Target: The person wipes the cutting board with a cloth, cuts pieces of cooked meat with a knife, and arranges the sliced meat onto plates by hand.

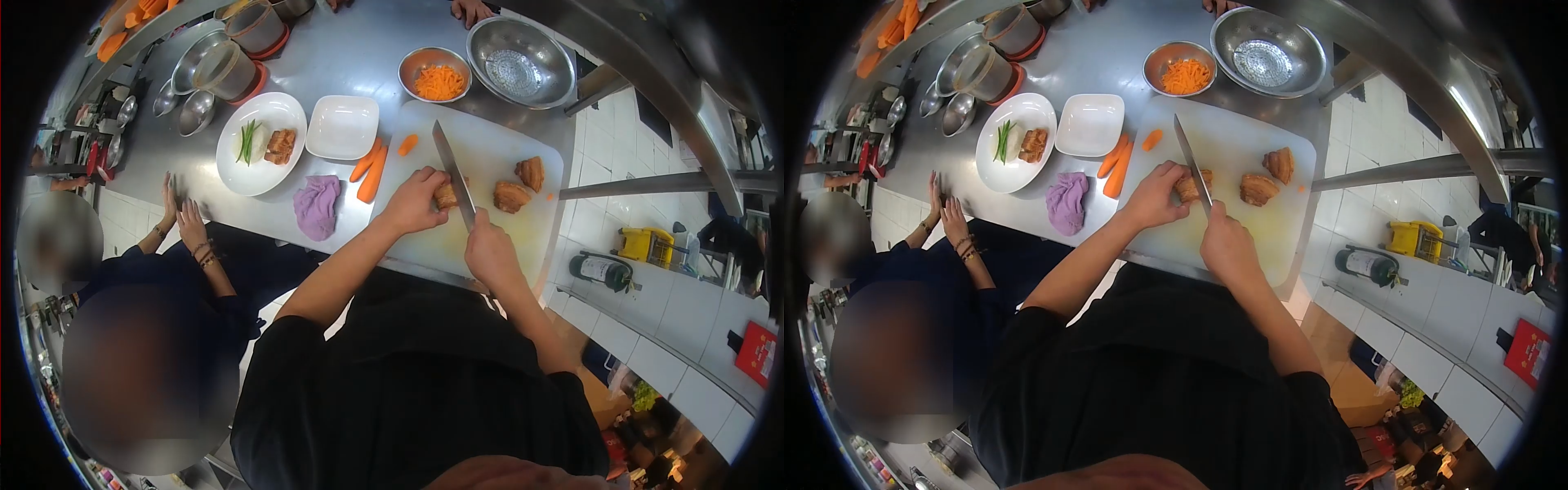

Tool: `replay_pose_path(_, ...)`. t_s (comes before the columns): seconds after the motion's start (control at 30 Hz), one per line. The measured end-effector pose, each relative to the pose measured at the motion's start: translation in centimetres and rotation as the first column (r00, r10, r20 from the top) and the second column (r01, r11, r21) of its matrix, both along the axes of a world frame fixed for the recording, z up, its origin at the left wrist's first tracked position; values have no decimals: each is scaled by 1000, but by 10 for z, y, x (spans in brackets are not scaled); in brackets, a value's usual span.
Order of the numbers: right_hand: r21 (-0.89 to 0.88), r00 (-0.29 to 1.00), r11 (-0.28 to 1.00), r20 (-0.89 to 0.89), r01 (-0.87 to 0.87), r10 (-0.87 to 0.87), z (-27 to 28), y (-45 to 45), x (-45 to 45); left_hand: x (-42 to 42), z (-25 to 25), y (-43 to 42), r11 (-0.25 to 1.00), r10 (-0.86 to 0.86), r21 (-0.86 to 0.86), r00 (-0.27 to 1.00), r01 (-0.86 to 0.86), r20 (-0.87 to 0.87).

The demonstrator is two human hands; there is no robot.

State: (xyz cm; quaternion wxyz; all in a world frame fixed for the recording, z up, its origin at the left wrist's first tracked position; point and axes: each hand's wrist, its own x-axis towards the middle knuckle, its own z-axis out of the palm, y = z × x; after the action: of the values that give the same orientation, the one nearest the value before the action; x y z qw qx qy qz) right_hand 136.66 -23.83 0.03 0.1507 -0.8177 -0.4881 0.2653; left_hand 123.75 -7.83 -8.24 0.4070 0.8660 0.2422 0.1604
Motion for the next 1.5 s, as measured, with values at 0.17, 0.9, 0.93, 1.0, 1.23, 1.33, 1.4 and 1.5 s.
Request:
replay_pose_path(0.17,-17,999,999,32,-36,37,6,0,0,0,4,-2,1000,18,-20,1000,-18,-19)
replay_pose_path(0.9,-202,989,969,-37,-144,140,51,-12,11,3,5,-3,995,79,-51,996,-81,-48)
replay_pose_path(0.93,-201,988,968,-24,-151,150,51,-14,11,2,5,-4,995,79,-59,995,-83,-60)
replay_pose_path(1.0,-203,988,967,-10,-153,154,45,-7,10,2,6,-4,993,88,-71,994,-92,-63)
replay_pose_path(1.23,-240,978,949,-15,-203,206,59,-18,12,2,5,-4,995,85,-54,995,-88,-61)
replay_pose_path(1.33,-239,987,958,-13,-158,160,36,-15,10,4,4,-3,990,98,-96,993,-104,-58)
replay_pose_path(1.4,-113,995,989,-7,-97,97,-28,4,9,3,4,0,991,102,-81,994,-106,-47)
replay_pose_path(1.5,-49,998,997,10,-62,62,-62,37,17,7,1,-2,991,110,-70,994,-110,-12)
